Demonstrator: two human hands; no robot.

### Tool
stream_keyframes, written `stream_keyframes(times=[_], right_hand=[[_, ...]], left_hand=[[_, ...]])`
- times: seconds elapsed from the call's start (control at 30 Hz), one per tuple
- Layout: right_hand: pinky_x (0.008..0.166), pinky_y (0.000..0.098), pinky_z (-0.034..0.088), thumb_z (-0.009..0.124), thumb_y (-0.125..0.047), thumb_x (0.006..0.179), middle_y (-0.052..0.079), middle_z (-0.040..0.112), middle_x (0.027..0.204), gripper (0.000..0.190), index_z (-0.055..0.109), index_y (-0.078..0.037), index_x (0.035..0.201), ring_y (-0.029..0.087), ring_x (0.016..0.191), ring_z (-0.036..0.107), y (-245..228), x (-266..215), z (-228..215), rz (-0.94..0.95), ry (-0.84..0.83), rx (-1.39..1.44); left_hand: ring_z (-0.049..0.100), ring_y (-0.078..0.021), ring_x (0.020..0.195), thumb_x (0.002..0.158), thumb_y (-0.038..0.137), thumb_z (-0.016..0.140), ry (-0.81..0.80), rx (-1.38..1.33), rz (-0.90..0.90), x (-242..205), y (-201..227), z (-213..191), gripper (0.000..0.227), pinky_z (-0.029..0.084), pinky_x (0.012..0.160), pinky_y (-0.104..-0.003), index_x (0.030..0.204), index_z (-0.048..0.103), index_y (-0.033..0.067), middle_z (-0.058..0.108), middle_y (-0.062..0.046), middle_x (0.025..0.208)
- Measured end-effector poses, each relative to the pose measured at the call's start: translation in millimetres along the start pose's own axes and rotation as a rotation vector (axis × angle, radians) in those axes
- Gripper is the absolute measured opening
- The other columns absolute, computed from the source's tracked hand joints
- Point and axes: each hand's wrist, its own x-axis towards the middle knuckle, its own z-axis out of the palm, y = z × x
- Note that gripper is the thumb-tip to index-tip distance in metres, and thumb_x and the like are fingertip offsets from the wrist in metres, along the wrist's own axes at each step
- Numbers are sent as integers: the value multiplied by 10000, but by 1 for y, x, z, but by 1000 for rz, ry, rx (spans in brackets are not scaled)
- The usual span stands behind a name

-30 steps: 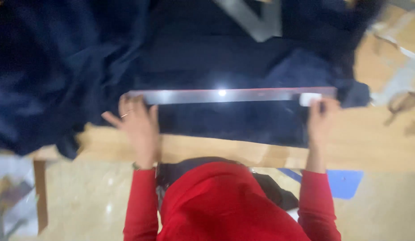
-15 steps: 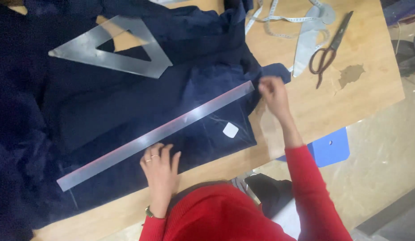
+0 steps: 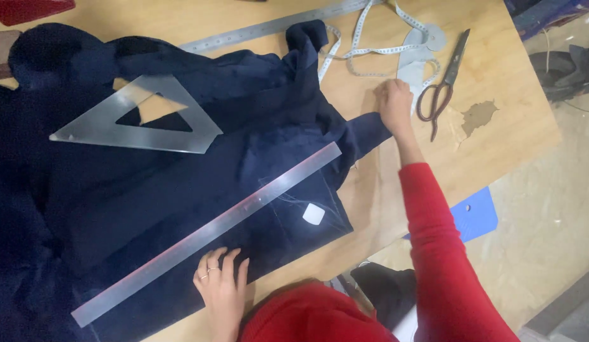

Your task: The person marks lines on a dark blue fabric using a ruler and white chalk, then uses scissors to cut along the marked lines. The person adjusts the fabric and ruler multiple times to ensure straight cuts.

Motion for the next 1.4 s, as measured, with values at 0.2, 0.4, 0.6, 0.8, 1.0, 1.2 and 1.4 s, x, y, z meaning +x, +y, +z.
stream_keyframes(times=[0.2, 0.4, 0.6, 0.8, 1.0, 1.2, 1.4], right_hand=[[901, 545, 458, 692, -202, 715, 134, 585, 1281, 421, 644, -194, 1133, 434, 1104, 566, 35, -53, -48, -67, -137, -54], [968, 462, 400, 721, -312, 744, 238, 618, 1054, 610, 559, -10, 1249, 429, 1058, 556, 51, -61, -36, 200, -64, -47], [818, 450, 406, 623, -176, 841, -19, 734, 987, 244, 710, -208, 1068, 282, 1042, 655, 31, -32, 2, 326, -369, -807], [550, 333, 516, 633, -242, 867, -34, 703, 621, 350, 621, -91, 1183, 205, 633, 736, 54, -20, 49, 218, 31, -963], [608, 640, 400, 452, 40, 872, 339, 612, 772, 402, 409, -78, 1254, 623, 723, 549, -3, 25, -41, 105, -183, -53], [800, 528, 484, 455, -6, 876, 140, 670, 1128, 419, 690, -198, 1165, 392, 1031, 597, 52, 9, -18, -133, -385, -276], [790, 482, 527, 697, -272, 958, 135, 767, 1037, 227, 693, -166, 1159, 383, 983, 713, 101, -30, -44, -217, -511, -278]], left_hand=[[555, -277, 1258, 889, 354, 712, 79, 19, 165, 9, 12, -2, 248, 443, 961, -460, 1112, 723, 247, 645, -37, 1283], [478, -242, 1378, 875, 472, 652, -103, 123, 131, 3, 8, 17, 309, 403, 1055, -495, 1142, 723, 333, 612, 10, 1387], [472, -261, 1383, 890, 426, 655, -44, 100, 124, 2, 8, 7, 300, 392, 1056, -509, 1150, 719, 289, 597, -11, 1405], [456, -260, 1413, 889, 443, 657, -60, 113, 32, 4, 6, 1, 330, 372, 1109, -515, 1175, 717, 290, 585, -24, 1444], [435, -272, 1419, 880, 407, 678, -116, 66, 16, 7, 11, -3, 334, 329, 1145, -567, 1186, 713, 277, 563, -40, 1463], [479, -266, 1380, 914, 442, 635, 132, 140, 69, 18, -4, -9, 402, 360, 1007, -460, 1260, 655, 238, 571, -14, 1430], [526, -327, 1213, 906, 450, 701, 185, 118, 55, 62, -16, -35, 436, 391, 944, -505, 1214, 637, 148, 589, -80, 1193]])
